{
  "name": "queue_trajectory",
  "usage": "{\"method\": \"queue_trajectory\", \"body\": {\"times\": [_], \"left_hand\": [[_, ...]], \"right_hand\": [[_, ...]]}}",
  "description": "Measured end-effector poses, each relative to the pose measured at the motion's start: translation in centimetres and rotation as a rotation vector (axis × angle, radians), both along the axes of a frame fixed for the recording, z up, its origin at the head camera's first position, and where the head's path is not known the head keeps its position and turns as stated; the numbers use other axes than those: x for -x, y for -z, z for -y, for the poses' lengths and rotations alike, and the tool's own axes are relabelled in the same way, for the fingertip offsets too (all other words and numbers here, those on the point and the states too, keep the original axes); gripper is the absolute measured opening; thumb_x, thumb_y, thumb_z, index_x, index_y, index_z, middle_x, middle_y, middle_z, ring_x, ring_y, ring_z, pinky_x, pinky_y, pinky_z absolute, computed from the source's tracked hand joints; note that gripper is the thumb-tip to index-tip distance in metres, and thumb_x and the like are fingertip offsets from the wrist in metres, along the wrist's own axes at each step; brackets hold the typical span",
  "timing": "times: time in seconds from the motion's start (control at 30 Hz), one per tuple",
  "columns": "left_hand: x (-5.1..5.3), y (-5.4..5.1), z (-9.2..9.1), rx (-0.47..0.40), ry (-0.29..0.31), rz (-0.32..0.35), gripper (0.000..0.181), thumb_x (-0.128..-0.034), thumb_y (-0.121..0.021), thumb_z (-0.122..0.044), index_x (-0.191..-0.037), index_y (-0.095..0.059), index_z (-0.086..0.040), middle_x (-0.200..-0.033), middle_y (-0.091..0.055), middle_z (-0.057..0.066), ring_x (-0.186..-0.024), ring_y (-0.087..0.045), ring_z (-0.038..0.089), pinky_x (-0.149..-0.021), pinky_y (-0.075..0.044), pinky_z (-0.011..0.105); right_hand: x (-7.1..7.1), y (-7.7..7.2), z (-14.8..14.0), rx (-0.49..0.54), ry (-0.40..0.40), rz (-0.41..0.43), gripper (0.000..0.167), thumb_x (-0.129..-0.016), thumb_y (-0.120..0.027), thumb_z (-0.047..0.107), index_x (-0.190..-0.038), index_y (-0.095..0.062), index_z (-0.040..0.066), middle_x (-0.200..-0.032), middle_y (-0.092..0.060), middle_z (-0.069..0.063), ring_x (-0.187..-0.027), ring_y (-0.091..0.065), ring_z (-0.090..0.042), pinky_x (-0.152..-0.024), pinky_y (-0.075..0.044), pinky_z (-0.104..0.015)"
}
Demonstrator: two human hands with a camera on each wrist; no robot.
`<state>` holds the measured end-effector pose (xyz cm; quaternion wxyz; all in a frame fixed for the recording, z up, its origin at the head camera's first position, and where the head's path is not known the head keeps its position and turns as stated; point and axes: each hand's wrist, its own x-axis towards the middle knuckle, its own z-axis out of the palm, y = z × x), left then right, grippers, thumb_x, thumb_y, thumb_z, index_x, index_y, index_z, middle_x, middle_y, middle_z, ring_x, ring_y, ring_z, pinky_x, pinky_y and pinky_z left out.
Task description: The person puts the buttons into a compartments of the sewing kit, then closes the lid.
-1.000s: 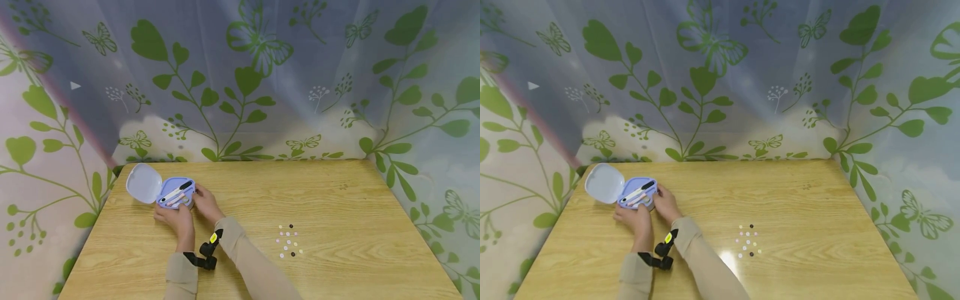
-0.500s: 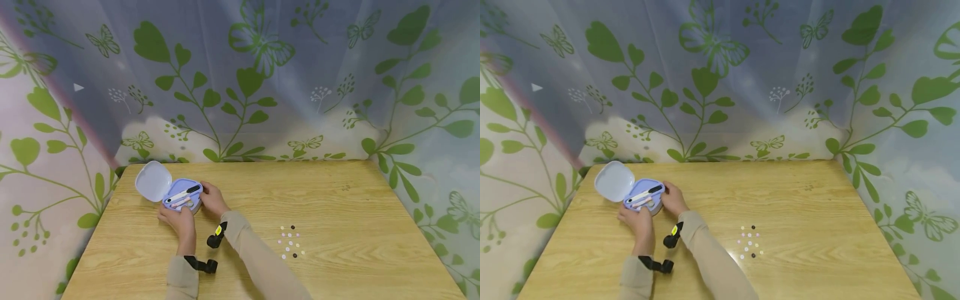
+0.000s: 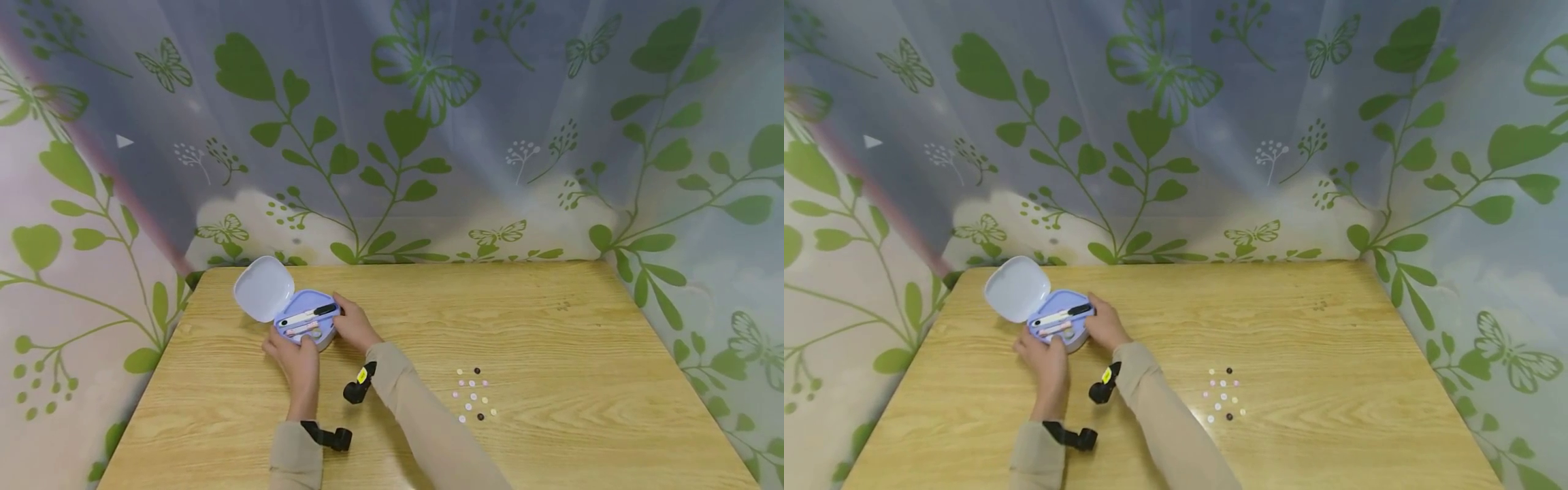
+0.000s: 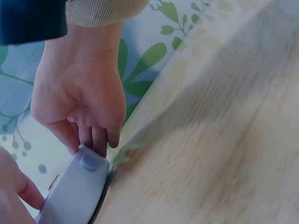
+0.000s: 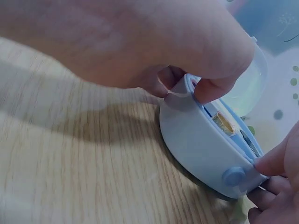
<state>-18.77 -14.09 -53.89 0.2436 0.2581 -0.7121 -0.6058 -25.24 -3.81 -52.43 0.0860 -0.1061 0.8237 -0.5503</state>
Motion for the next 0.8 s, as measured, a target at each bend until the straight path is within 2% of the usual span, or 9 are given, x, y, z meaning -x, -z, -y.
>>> {"method": "queue_trajectory", "body": {"times": [0.17,0.47,0.63,0.8], "left_hand": [[0.1,0.5,0.2,0.024,0.037,0.000,0.073,-0.0827,-0.048,0.007,-0.151,-0.023,0.009,-0.145,-0.022,0.025,-0.134,-0.028,0.036,-0.118,-0.023,0.044],[-0.4,-0.1,-0.3,0.006,0.142,0.017,0.073,-0.0848,-0.048,0.007,-0.153,-0.021,0.005,-0.146,-0.021,0.023,-0.135,-0.027,0.032,-0.118,-0.023,0.043],[-0.6,-0.1,-0.5,0.052,0.183,0.033,0.072,-0.0841,-0.050,0.006,-0.151,-0.025,0.006,-0.145,-0.023,0.024,-0.135,-0.027,0.036,-0.118,-0.023,0.046],[-0.7,0.2,-0.7,0.090,0.239,0.026,0.070,-0.0834,-0.052,0.006,-0.150,-0.029,0.007,-0.142,-0.026,0.025,-0.133,-0.028,0.037,-0.117,-0.023,0.048]], "right_hand": [[-0.4,-0.2,-0.5,-0.019,0.001,0.028,0.065,-0.085,-0.043,-0.001,-0.150,-0.039,-0.001,-0.152,-0.041,-0.016,-0.142,-0.035,-0.028,-0.118,-0.029,-0.039],[-1.0,-0.6,-1.5,-0.061,0.040,0.011,0.067,-0.081,-0.044,-0.003,-0.148,-0.040,-0.005,-0.150,-0.043,-0.020,-0.140,-0.037,-0.031,-0.117,-0.031,-0.040],[-1.5,-0.6,-2.0,-0.108,0.054,0.001,0.071,-0.079,-0.044,-0.005,-0.149,-0.037,-0.006,-0.149,-0.043,-0.023,-0.140,-0.038,-0.033,-0.118,-0.029,-0.041],[-2.1,-0.7,-2.9,-0.105,0.065,0.015,0.072,-0.078,-0.043,-0.006,-0.150,-0.034,-0.007,-0.150,-0.041,-0.023,-0.141,-0.035,-0.034,-0.119,-0.027,-0.041]]}}
